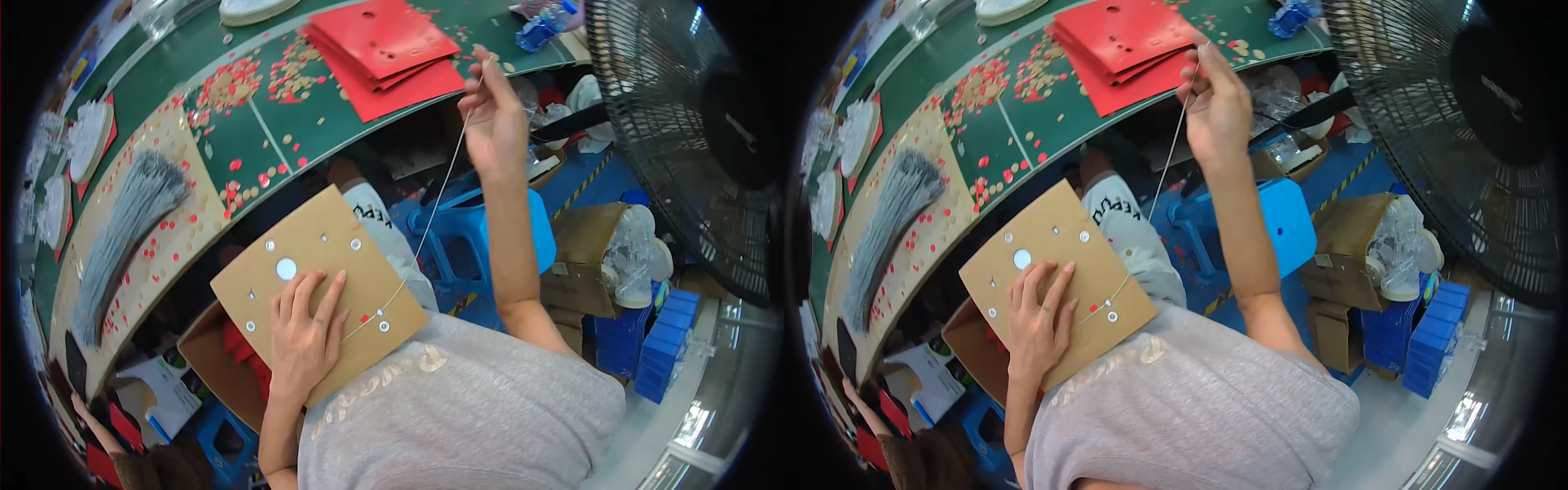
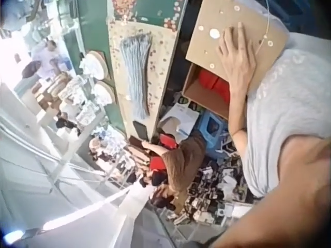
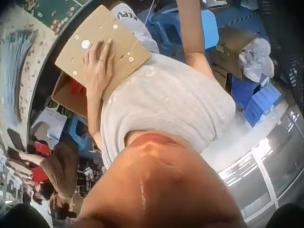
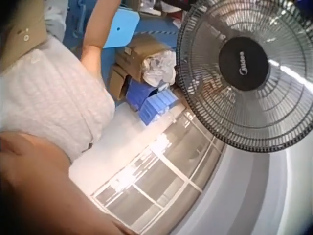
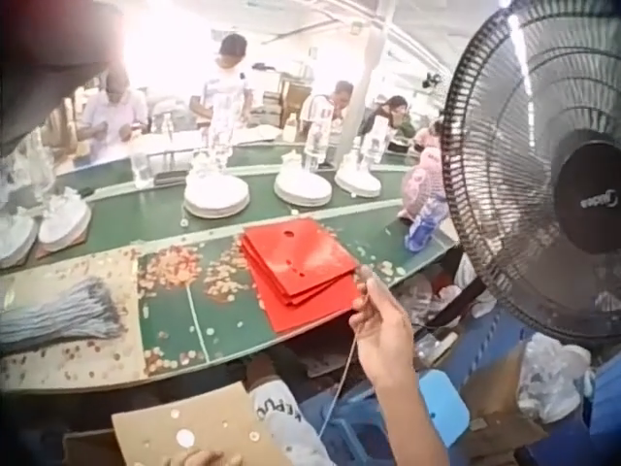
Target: Assembling electronic components and wires onto a cardboard template for a lighting fixture.
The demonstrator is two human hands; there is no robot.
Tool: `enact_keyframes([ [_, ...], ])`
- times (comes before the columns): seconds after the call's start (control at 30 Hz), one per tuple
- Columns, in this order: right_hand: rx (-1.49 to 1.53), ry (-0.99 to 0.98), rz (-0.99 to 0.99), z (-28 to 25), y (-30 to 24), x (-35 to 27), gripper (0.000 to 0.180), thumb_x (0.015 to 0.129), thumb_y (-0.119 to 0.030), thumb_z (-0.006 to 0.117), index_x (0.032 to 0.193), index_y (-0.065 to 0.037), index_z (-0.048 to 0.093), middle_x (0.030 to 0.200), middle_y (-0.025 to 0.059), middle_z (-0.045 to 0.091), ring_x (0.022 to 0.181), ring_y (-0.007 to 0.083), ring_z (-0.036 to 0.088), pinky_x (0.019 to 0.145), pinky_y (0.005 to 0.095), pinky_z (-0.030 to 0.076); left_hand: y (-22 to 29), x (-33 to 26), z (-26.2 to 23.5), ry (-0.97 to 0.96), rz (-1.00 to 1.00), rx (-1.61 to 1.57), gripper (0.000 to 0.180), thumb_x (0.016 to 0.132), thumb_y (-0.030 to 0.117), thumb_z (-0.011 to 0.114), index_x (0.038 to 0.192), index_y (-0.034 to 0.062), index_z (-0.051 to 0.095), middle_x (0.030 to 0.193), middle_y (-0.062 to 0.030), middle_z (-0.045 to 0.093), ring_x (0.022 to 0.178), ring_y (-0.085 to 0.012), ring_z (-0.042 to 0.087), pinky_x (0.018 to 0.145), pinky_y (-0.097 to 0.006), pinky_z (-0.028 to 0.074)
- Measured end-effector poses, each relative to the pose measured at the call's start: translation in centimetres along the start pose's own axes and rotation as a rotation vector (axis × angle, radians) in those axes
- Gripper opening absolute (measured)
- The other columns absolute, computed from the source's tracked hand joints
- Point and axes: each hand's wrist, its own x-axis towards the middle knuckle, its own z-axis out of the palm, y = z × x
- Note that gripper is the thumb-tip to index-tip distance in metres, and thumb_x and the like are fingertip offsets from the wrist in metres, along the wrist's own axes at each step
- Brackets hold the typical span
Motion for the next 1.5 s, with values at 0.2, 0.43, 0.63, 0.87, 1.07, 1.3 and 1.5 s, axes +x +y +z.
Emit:
enact_keyframes([
  [0.2, -1.027, -0.929, -0.148, 3.0, 0.9, -4.0, 0.016, 0.087, 0.002, 0.072, 0.102, 0.001, 0.079, 0.079, 0.0046, 0.068, 0.067, 0.0108, 0.064, 0.059, 0.0258, 0.05, 0.2, 1.9, -0.6, 0.046, -0.092, 0.036, 0.067, 0.084, 0.016, 0.075, 0.147, 0.0098, 0.054, 0.15, -0.0216, 0.045, 0.146, -0.0373, 0.038, 0.116, -0.05, 0.031],
  [0.43, -1.207, -1.356, -0.6, 1.3, 5.9, -6.4, 0.028, 0.078, 0.003, 0.074, 0.104, -0.006, 0.076, 0.087, 0.0072, 0.066, 0.074, 0.0234, 0.067, 0.066, 0.0324, 0.057, -0.1, 2.1, -0.4, 0.019, -0.108, 0.054, 0.07, 0.085, 0.026, 0.074, 0.15, 0.0111, 0.051, 0.15, -0.0185, 0.045, 0.147, -0.0354, 0.036, 0.116, -0.049, 0.03],
  [0.63, -1.349, -1.384, -0.538, 1.6, 4.8, -5.2, 0.028, 0.078, 0.004, 0.074, 0.104, -0.007, 0.077, 0.089, 0.0071, 0.067, 0.079, 0.0238, 0.069, 0.069, 0.0331, 0.058, -0.4, 1.9, -0.6, 0.005, -0.094, 0.049, 0.071, 0.085, 0.027, 0.074, 0.15, 0.0115, 0.051, 0.15, -0.0171, 0.045, 0.146, -0.0334, 0.037, 0.116, -0.048, 0.03],
  [0.87, -1.161, -1.356, -0.196, 1.1, 4.7, -5.2, 0.025, 0.077, 0.004, 0.075, 0.1, -0.007, 0.078, 0.09, 0.0071, 0.067, 0.075, 0.0222, 0.068, 0.065, 0.0327, 0.057, -0.6, 1.9, -0.7, -0.009, -0.087, 0.043, 0.072, 0.086, 0.028, 0.073, 0.151, 0.0111, 0.049, 0.149, -0.0163, 0.045, 0.146, -0.0332, 0.036, 0.115, -0.048, 0.03],
  [1.07, -1.185, -1.444, -0.455, 1.8, 5.9, -5.6, 0.036, 0.076, 0.006, 0.069, 0.108, -0.009, 0.076, 0.092, 0.007, 0.064, 0.078, 0.0227, 0.066, 0.065, 0.0334, 0.056, -0.5, 2.1, -0.8, -0.03, -0.105, 0.072, 0.075, 0.087, 0.031, 0.071, 0.153, 0.0084, 0.046, 0.15, -0.0147, 0.045, 0.146, -0.0306, 0.037, 0.116, -0.047, 0.029],
  [1.3, -1.37, -1.53, -0.61, 2.3, 5.3, -5.7, 0.037, 0.075, 0.0, 0.069, 0.109, -0.012, 0.075, 0.086, 0.0047, 0.059, 0.077, 0.0214, 0.065, 0.064, 0.0329, 0.058, -0.6, 2.2, -0.7, -0.037, -0.103, 0.097, 0.077, 0.087, 0.036, 0.069, 0.154, 0.0082, 0.044, 0.154, -0.014, 0.042, 0.144, -0.0285, 0.039, 0.113, -0.044, 0.031],
  [1.5, -1.387, -1.506, -0.716, 1.9, 5.2, -5.5, 0.039, 0.074, -0.001, 0.069, 0.11, -0.012, 0.075, 0.084, 0.0043, 0.059, 0.074, 0.0195, 0.064, 0.061, 0.0321, 0.056, -0.9, 2.6, -1.0, -0.027, -0.101, 0.102, 0.081, 0.081, 0.036, 0.071, 0.153, 0.0082, 0.046, 0.157, -0.0148, 0.04, 0.138, -0.0279, 0.042, 0.106, -0.043, 0.035],
])
